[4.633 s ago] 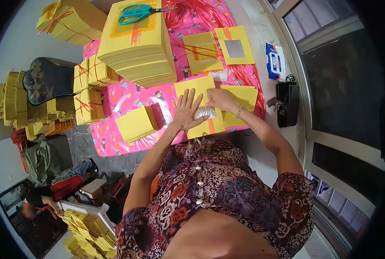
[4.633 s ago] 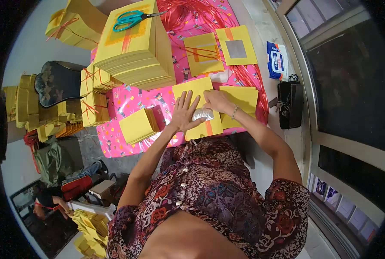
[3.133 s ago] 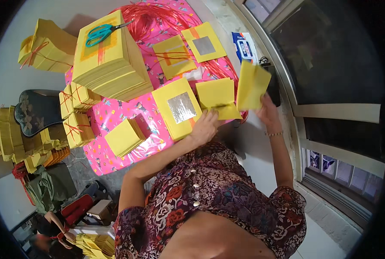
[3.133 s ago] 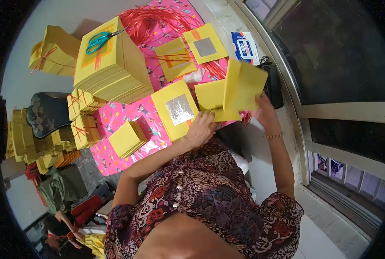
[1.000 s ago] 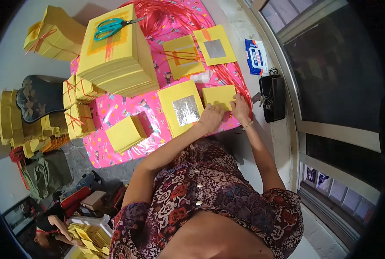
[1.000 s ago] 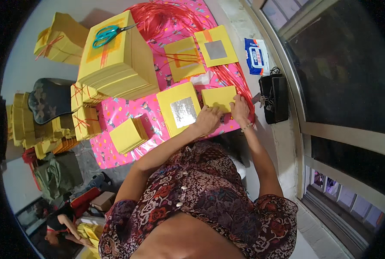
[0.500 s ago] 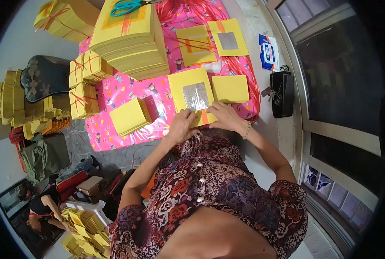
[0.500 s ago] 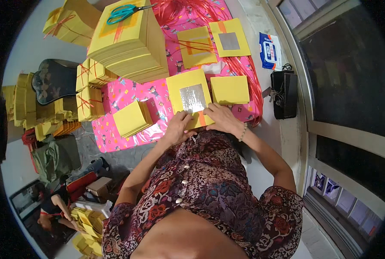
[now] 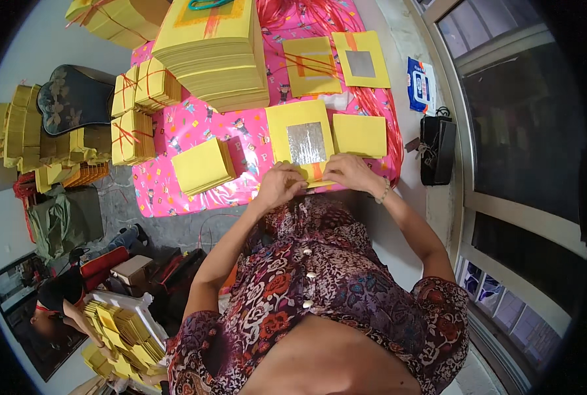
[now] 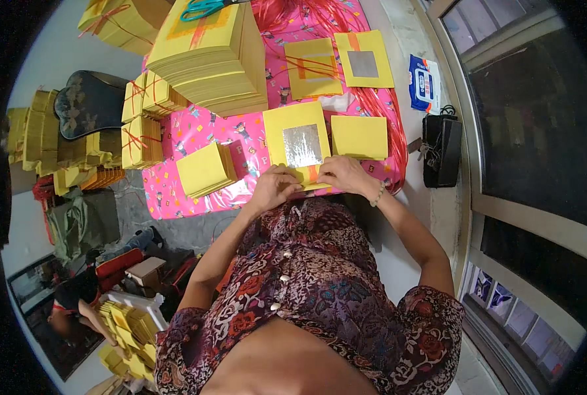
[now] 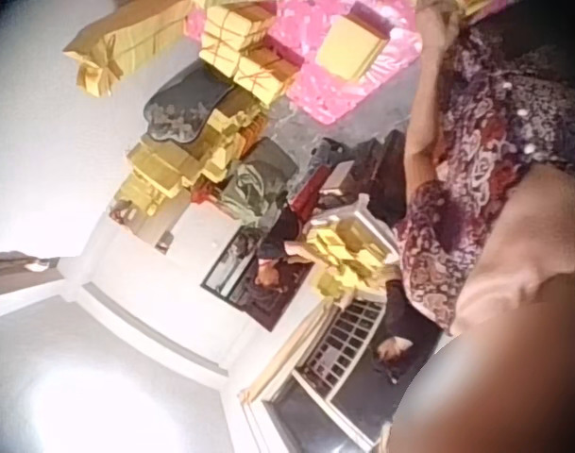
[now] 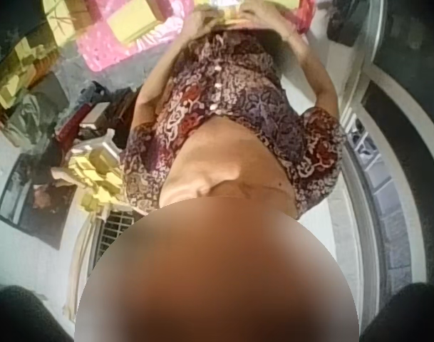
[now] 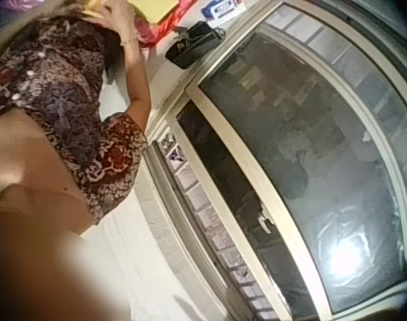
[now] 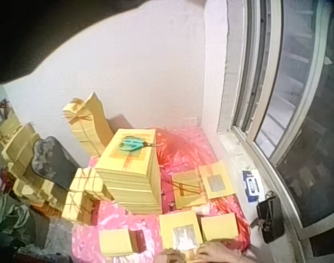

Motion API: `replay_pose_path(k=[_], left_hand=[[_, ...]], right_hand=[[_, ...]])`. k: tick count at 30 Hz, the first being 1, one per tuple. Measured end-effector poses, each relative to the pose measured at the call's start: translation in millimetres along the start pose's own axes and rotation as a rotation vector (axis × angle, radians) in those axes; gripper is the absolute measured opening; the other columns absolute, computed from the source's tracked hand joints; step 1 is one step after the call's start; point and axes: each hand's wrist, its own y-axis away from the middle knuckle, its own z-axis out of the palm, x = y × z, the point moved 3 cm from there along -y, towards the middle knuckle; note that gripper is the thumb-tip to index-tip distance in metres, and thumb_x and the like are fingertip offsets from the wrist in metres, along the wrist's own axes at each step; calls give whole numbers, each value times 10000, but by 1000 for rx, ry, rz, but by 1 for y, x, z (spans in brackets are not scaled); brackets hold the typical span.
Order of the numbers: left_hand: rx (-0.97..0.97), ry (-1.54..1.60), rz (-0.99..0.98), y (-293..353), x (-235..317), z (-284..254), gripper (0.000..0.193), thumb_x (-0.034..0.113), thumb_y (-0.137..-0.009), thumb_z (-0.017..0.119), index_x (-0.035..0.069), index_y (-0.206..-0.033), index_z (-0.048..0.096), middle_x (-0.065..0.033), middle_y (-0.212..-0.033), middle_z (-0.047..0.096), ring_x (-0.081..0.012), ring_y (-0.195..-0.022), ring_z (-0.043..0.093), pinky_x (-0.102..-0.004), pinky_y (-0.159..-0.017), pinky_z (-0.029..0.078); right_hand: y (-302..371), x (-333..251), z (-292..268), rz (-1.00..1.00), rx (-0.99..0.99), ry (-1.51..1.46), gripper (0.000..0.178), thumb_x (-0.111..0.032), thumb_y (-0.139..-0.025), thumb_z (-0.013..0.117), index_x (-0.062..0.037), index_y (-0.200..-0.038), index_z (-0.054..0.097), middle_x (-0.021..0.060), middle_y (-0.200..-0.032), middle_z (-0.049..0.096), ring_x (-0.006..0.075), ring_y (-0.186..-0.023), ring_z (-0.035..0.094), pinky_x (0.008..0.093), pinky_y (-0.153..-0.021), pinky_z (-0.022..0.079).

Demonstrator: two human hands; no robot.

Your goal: Organizing and stacking yellow joss paper squares on a table.

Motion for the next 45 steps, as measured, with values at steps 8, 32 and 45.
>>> replay_pose_path(k=[8,32,45], left_hand=[[-47,160,-178,-2,-14,9,161,162,-779,718,6,-815,710,-143,-810,646,-316,-776,637,-395,-716,511],[-33,-14,-94,-3,8,-8,195,145,-833,668,37,-996,673,-141,-820,631,-286,-730,621,-359,-655,504],[121,-307,178,-18,30,-2,578,185,-801,681,119,-1337,475,-177,-1338,427,-371,-1229,404,-477,-1003,372]], right_hand=[[-5,9,5,49,-37,-81,165,-182,-838,669,-22,-805,648,109,-744,583,271,-684,581,371,-627,447],[-5,-12,-6,-141,31,146,201,-179,-822,665,-39,-923,564,116,-809,566,319,-812,592,417,-707,478],[-90,20,-65,27,147,-47,263,-255,-916,579,-6,-998,595,204,-894,627,381,-871,610,440,-755,475]])
